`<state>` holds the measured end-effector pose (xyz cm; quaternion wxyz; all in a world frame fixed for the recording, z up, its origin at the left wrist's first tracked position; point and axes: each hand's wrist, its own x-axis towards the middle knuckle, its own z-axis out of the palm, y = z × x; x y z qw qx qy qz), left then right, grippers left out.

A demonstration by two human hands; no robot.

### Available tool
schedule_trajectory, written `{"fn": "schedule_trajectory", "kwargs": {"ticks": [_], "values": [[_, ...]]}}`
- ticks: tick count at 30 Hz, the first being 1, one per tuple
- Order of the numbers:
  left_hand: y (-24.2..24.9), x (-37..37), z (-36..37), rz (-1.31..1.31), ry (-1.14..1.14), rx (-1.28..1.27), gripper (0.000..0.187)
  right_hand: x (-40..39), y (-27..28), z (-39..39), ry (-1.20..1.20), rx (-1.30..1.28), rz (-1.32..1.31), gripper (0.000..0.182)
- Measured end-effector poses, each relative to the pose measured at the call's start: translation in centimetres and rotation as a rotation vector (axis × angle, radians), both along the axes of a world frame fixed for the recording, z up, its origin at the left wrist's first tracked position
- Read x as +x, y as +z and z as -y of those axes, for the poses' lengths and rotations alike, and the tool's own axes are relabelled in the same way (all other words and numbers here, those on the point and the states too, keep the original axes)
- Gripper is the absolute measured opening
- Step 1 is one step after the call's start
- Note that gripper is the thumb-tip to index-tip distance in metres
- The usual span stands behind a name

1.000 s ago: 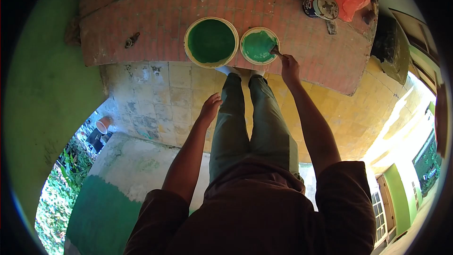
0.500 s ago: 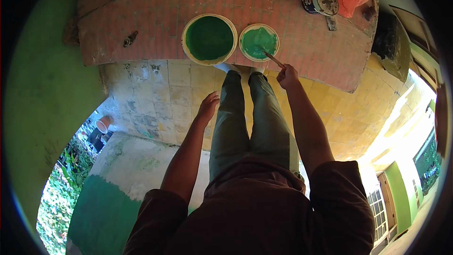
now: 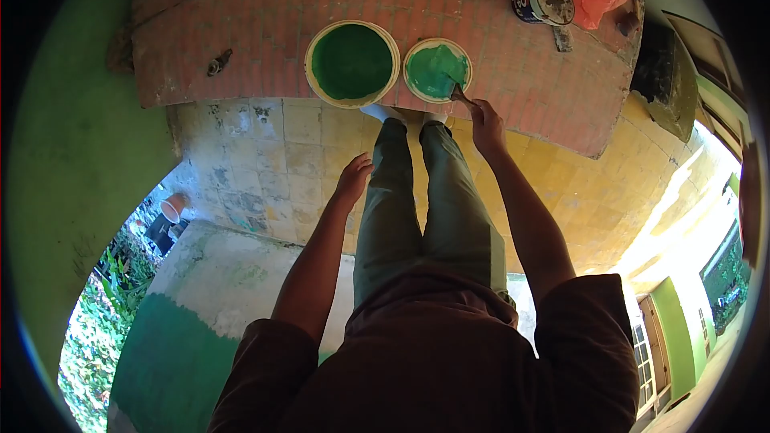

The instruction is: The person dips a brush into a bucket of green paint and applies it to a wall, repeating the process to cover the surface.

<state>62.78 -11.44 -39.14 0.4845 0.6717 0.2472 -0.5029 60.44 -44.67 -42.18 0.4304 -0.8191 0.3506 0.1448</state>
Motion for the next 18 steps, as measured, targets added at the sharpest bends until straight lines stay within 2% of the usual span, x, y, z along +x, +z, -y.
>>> {"fn": "schedule_trajectory", "kwargs": {"ticks": [5,8,10,11,13,18], "values": [[1.2,-0.2,0.8,-0.007,-0.012,0.028,0.051,-0.4,-0.7,0.1,0.006,-0.027,-0.053,0.025],[1.7,-0.8,0.9,0.018,-0.026,0.028,0.052,-2.0,-2.3,0.8,-0.011,-0.038,0.113,0.026],[2.0,-1.3,0.7,0.015,-0.078,0.023,0.05,-2.4,-1.7,1.4,-0.228,0.33,0.001,0.027],[2.3,-1.5,0.6,0.029,-0.087,0.019,0.05,-2.6,-1.1,1.7,-0.234,0.327,0.017,0.027],[3.3,-1.7,0.6,0.045,-0.114,0.022,0.051,-3.4,1.4,1.9,-0.403,0.526,-0.098,0.026],[5.8,-1.7,0.1,0.134,-0.128,0.008,0.046,-5.8,5.5,1.7,-0.564,0.699,-0.119,0.026]]}}
